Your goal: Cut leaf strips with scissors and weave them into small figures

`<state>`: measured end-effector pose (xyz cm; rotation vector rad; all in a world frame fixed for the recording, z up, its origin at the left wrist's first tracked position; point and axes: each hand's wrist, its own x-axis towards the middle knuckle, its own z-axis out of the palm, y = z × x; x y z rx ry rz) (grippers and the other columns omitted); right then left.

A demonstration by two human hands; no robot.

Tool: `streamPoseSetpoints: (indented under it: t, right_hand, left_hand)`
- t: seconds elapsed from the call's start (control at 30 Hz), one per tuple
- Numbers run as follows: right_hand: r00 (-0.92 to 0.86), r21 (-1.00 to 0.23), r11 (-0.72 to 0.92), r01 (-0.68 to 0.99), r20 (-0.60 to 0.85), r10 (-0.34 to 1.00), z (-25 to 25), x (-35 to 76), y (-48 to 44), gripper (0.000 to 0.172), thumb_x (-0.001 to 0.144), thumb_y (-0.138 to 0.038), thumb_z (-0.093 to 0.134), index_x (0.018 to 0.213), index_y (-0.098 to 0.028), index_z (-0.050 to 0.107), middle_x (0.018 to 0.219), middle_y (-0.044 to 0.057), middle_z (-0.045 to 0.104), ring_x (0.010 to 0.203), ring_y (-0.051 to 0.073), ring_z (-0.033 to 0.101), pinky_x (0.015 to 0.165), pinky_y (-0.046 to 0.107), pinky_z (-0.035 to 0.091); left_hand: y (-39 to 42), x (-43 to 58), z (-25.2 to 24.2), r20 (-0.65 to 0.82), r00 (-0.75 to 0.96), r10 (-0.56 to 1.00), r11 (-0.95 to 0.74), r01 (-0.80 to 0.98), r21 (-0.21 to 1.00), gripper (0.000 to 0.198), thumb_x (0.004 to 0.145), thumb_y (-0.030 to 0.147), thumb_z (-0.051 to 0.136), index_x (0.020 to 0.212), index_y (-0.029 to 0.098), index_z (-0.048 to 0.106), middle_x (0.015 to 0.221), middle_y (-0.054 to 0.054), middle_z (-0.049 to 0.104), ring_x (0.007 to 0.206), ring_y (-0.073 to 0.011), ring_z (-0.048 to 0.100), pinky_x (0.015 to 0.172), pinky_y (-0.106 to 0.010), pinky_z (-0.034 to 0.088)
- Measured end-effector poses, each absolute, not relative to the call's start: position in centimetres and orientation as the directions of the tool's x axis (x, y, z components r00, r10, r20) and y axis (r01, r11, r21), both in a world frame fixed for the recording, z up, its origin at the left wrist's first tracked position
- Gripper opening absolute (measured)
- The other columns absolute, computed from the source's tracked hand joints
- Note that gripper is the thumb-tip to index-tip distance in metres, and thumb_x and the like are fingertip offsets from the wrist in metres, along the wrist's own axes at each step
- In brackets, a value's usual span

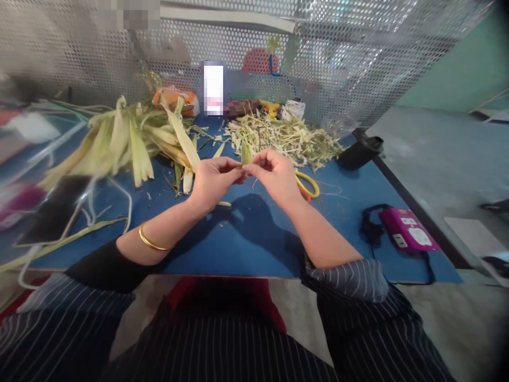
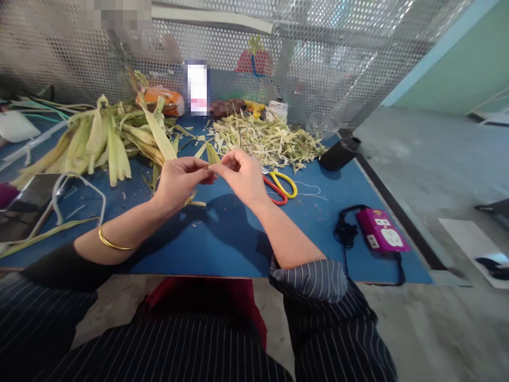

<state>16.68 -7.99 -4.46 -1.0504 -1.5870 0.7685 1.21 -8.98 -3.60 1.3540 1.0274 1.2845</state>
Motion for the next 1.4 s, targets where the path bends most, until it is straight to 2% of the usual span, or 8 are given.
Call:
streamPoseSetpoints:
  t: [0.2, 0.33, 0.57, 0.7, 0.83, 0.97, 1.17, 1.4]
  right_hand:
    - [-0.109, -0.873, 0.392, 0.291, 0.377, 0.92, -4.2, 16.8, -8.1, 0.016, 0.081, -0.028, 0.058, 0.068, -0.018, 0.055, 0.061, -0.002, 0.06, 0.057, 0.012, 0.054, 0.059, 0.027, 0.043]
    - [-0.102, -0.843, 0.413, 0.343, 0.404, 0.909, -4.0, 16.9, -8.2, 0.013, 0.083, -0.025, 0.055, 0.072, -0.019, 0.059, 0.066, -0.001, 0.063, 0.064, 0.014, 0.06, 0.067, 0.03, 0.047]
    - [-0.08, -0.952, 0.28, 0.124, 0.271, 0.959, -3.6, 17.2, -7.9, 0.02, 0.086, -0.037, 0.054, 0.082, -0.018, 0.062, 0.064, -0.001, 0.06, 0.06, 0.012, 0.062, 0.068, 0.03, 0.051]
    - [-0.097, -0.963, 0.235, 0.129, 0.224, 0.97, -3.7, 17.1, -8.1, 0.028, 0.077, -0.046, 0.064, 0.077, -0.018, 0.061, 0.066, 0.0, 0.062, 0.062, 0.013, 0.063, 0.064, 0.028, 0.05]
    - [-0.098, -0.968, 0.23, 0.104, 0.22, 0.971, -4.3, 16.7, -8.1, 0.028, 0.071, -0.042, 0.071, 0.067, -0.017, 0.06, 0.059, -0.001, 0.061, 0.058, 0.013, 0.06, 0.061, 0.027, 0.048]
    - [-0.095, -0.985, 0.171, 0.036, 0.167, 0.981, -4.3, 16.7, -8.1, 0.022, 0.076, -0.038, 0.066, 0.07, -0.017, 0.062, 0.06, 0.0, 0.062, 0.056, 0.011, 0.059, 0.061, 0.028, 0.049]
    - [-0.065, -0.935, 0.312, 0.166, 0.306, 0.95, -4.4, 16.6, -8.2, 0.019, 0.073, -0.036, 0.069, 0.071, -0.019, 0.06, 0.063, -0.001, 0.061, 0.062, 0.013, 0.059, 0.063, 0.029, 0.049]
    - [-0.093, -0.942, 0.302, 0.148, 0.291, 0.952, -4.6, 16.5, -8.1, 0.024, 0.076, -0.039, 0.065, 0.067, -0.017, 0.059, 0.058, -0.001, 0.058, 0.06, 0.014, 0.06, 0.06, 0.028, 0.048]
  left_hand:
    - [-9.1, 1.2, -3.4, 0.138, 0.099, 0.986, -0.136, -0.027, 0.99, 0.015, 0.067, 0.027, 0.072, 0.07, 0.012, 0.069, 0.061, -0.003, 0.067, 0.056, -0.0119, 0.061, 0.061, -0.024, 0.051]
    - [-8.9, 1.1, -3.3, 0.099, 0.104, 0.99, -0.089, -0.09, 0.992, 0.017, 0.064, 0.029, 0.075, 0.068, 0.013, 0.069, 0.06, -0.002, 0.067, 0.055, -0.0118, 0.061, 0.06, -0.024, 0.05]
    - [-8.6, 0.7, -3.2, 0.045, 0.074, 0.996, -0.035, -0.124, 0.992, 0.018, 0.063, 0.03, 0.076, 0.068, 0.014, 0.068, 0.062, -0.004, 0.069, 0.055, -0.0131, 0.063, 0.062, -0.026, 0.051]
    - [-8.5, 0.8, -3.5, 0.091, 0.059, 0.994, -0.084, -0.112, 0.99, 0.02, 0.063, 0.031, 0.076, 0.068, 0.014, 0.068, 0.061, -0.003, 0.068, 0.056, -0.0132, 0.063, 0.063, -0.026, 0.051]
    - [-8.8, 1.0, -3.6, 0.142, 0.081, 0.987, -0.134, -0.095, 0.986, 0.018, 0.064, 0.03, 0.076, 0.069, 0.014, 0.069, 0.062, -0.003, 0.067, 0.055, -0.012, 0.061, 0.061, -0.025, 0.051]
    - [-8.9, 1.1, -3.5, 0.077, 0.086, 0.993, -0.066, -0.128, 0.99, 0.017, 0.066, 0.031, 0.074, 0.068, 0.015, 0.069, 0.063, -0.004, 0.069, 0.055, -0.0124, 0.062, 0.063, -0.026, 0.052]
    - [-9.0, 1.0, -3.3, 0.102, 0.072, 0.992, -0.097, -0.063, 0.993, 0.019, 0.065, 0.032, 0.074, 0.068, 0.014, 0.069, 0.063, -0.004, 0.068, 0.058, -0.0129, 0.062, 0.06, -0.025, 0.05]
    - [-8.9, 1.0, -3.7, 0.205, 0.107, 0.973, -0.211, 0.047, 0.976, 0.021, 0.068, 0.033, 0.072, 0.079, 0.016, 0.072, 0.071, -0.003, 0.069, 0.061, -0.0121, 0.061, 0.056, -0.022, 0.048]
